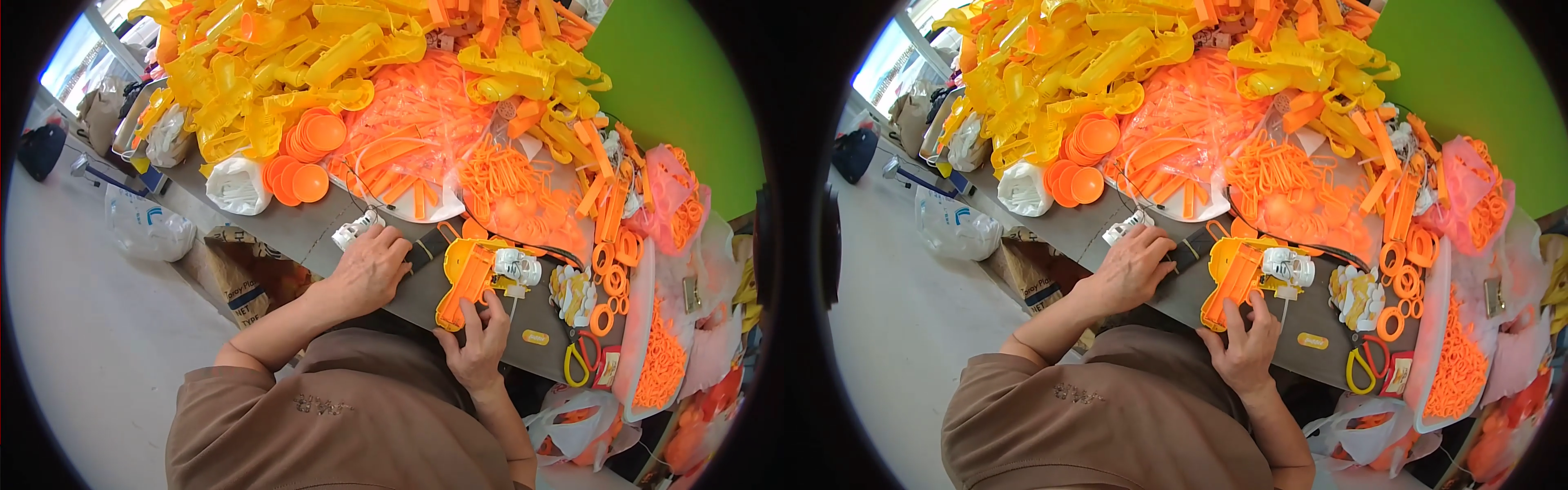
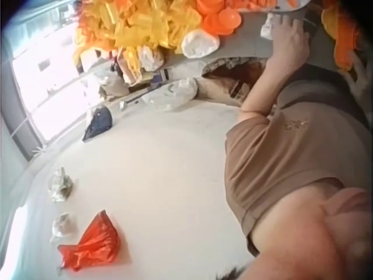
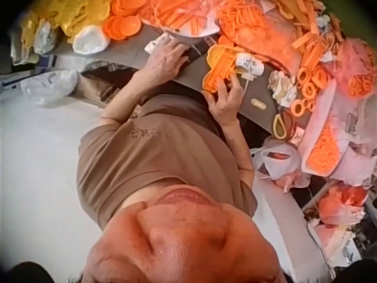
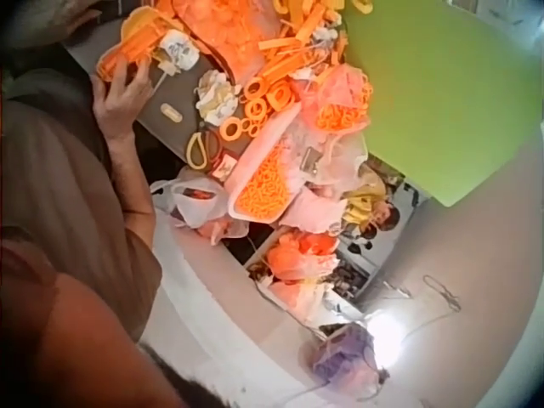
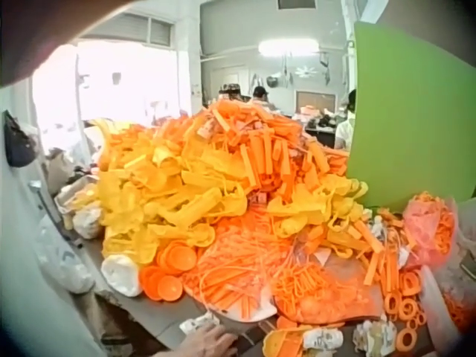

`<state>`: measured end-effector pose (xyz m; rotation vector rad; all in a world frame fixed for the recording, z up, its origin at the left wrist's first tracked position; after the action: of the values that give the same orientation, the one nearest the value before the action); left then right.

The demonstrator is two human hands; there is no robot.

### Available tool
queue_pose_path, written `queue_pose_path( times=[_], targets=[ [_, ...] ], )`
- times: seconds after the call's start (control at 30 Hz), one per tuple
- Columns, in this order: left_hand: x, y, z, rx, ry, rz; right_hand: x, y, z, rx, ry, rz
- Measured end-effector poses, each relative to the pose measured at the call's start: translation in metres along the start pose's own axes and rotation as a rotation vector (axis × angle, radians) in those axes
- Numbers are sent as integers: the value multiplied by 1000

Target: Assembling a yellow toy bubble gun by fitting internal mechanical parts and outer casing components.

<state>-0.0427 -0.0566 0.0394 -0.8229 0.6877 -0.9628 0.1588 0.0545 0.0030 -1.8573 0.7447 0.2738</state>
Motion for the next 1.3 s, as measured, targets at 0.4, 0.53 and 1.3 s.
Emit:
queue_pose_path(
  times=[0.4, 0.53, 1.3],
  targets=[
    [-193, -143, -75, 12, -59, 554, 4, 2, 14, -306, 101, 203],
    [-226, -148, -89, -276, 57, 496, 9, -1, 13, -308, 133, 211],
    [-11, -75, 95, -751, 992, -94, -25, -29, -23, -1590, 657, -62]
  ],
)
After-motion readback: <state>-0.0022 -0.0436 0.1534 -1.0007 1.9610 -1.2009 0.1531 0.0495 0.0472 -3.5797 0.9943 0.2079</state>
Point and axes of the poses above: each hand's wrist, its own x-axis away from the middle knuckle, its own y-axis out of the palm, z = x × y, the point moved 1 cm from there along -x, towards the middle knuckle, and after that the axes turned 1 degree about z, right-handed, at the moved point
